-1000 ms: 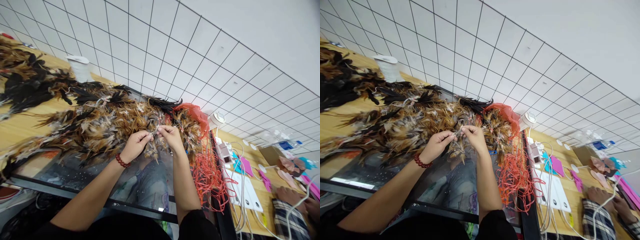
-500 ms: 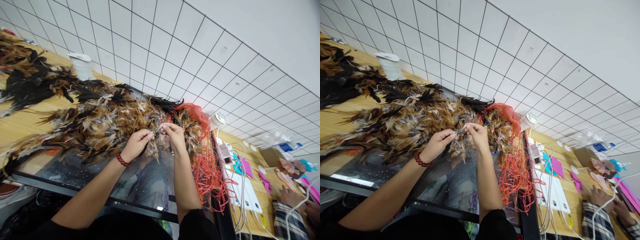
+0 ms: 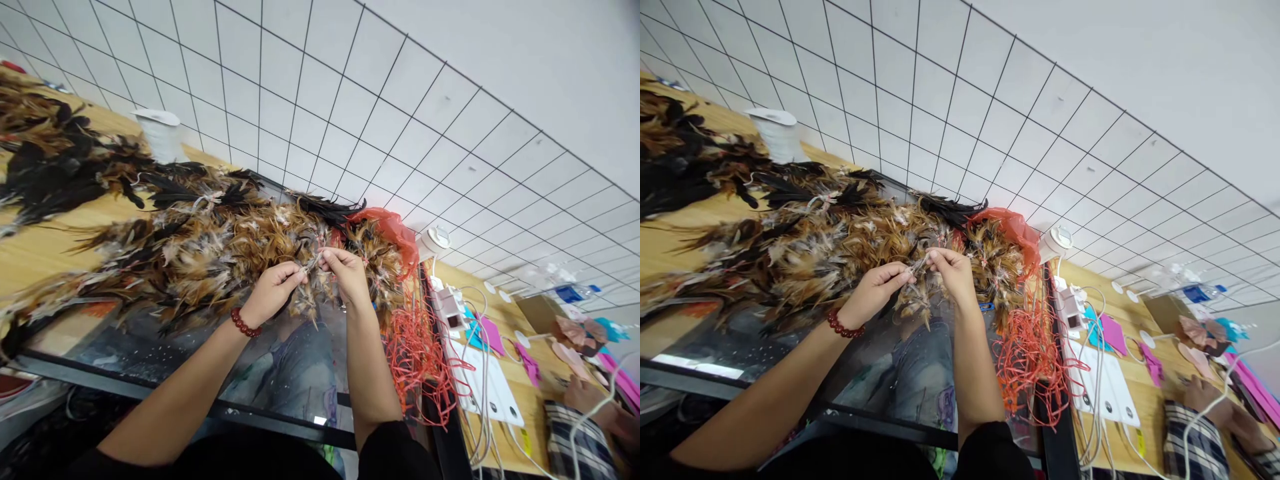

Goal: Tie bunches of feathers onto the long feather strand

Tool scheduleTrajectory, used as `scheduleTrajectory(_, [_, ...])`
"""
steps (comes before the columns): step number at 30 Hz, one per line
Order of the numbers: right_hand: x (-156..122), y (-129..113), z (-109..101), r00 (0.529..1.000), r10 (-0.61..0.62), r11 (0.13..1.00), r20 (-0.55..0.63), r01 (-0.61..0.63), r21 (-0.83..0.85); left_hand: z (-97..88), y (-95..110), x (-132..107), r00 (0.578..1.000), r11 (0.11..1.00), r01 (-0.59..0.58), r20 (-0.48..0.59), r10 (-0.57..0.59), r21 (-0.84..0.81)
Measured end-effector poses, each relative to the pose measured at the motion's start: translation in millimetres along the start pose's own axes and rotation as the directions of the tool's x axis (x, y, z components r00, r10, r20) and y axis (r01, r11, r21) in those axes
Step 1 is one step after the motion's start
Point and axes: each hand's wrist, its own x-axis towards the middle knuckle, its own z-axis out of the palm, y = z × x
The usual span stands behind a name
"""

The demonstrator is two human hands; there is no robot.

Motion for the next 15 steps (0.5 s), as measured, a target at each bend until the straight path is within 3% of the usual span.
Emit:
scheduleTrajectory(9, [0,2,-7,0.999,-0.048,0.991,0.002,0.048,-0.125,2.1,-6,0,0.999,0.999,-0.04,0.028,0.039,0.035])
scheduleTrajectory(12, [-3,-1,-11,0.995,-0.098,0.958,0.024,0.101,-0.268,2.6,-9,1,0.994,0.999,-0.032,-0.108,0.028,-0.029])
scheduleTrajectory(15, [-8,-6,-10,0.985,-0.114,0.89,0.131,0.16,-0.427,3.1,-10,2,0.969,0.982,0.026,-0.238,-0.071,-0.186])
